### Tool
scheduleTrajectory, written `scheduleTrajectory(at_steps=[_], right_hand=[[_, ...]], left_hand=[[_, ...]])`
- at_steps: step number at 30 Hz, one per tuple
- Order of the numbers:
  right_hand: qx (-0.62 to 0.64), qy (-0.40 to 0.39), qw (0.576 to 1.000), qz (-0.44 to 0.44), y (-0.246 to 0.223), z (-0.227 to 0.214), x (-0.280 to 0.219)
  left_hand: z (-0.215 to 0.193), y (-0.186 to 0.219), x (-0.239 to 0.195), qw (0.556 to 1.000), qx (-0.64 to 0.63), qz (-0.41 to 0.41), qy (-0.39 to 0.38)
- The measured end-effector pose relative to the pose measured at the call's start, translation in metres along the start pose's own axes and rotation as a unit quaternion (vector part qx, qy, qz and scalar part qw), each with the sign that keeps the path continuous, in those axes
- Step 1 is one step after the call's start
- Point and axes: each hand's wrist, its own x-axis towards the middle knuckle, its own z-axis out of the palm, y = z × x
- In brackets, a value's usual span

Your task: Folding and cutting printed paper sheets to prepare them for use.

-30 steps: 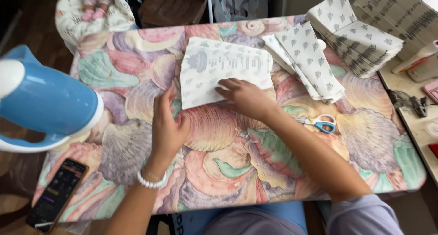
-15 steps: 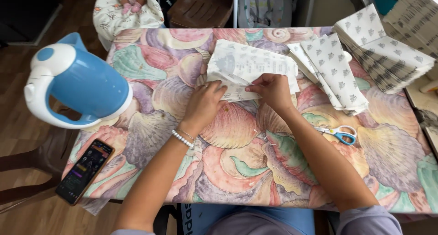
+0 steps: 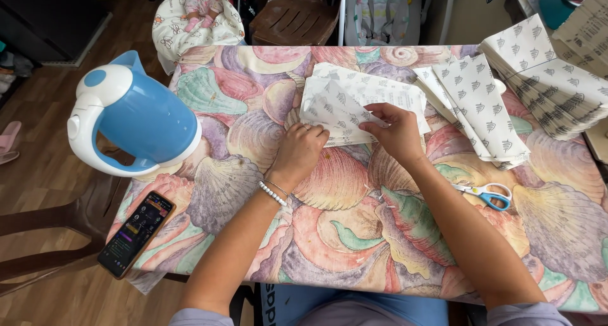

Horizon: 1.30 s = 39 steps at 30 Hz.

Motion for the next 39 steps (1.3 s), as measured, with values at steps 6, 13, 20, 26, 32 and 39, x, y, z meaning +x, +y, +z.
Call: scheduleTrajectory(at_steps=[6, 13, 20, 26, 32, 39], right_hand=[[-0.023, 0.0, 1.0, -0.01, -0.01, -0.003, -0.001], [-0.088, -0.022, 0.994, -0.053, -0.011, -0.004, -0.006], [-0.069, -0.025, 0.995, -0.065, -0.011, -0.003, -0.003], [-0.053, -0.015, 0.997, -0.048, -0.021, -0.007, -0.004], [-0.035, -0.03, 0.998, -0.052, -0.028, -0.009, -0.007], [-0.01, -0.013, 0.999, -0.035, -0.046, -0.029, 0.001]], left_hand=[[-0.053, 0.015, 0.02, 0.998, -0.025, -0.056, -0.023], [-0.063, 0.011, 0.042, 0.985, -0.078, -0.137, -0.074], [-0.111, 0.01, 0.065, 0.954, -0.209, -0.213, -0.033], [-0.065, 0.003, 0.06, 0.952, -0.23, -0.164, 0.113], [-0.053, 0.005, 0.056, 0.958, -0.212, -0.139, 0.131], [-0.118, 0.035, 0.035, 0.945, -0.207, -0.157, 0.201]])
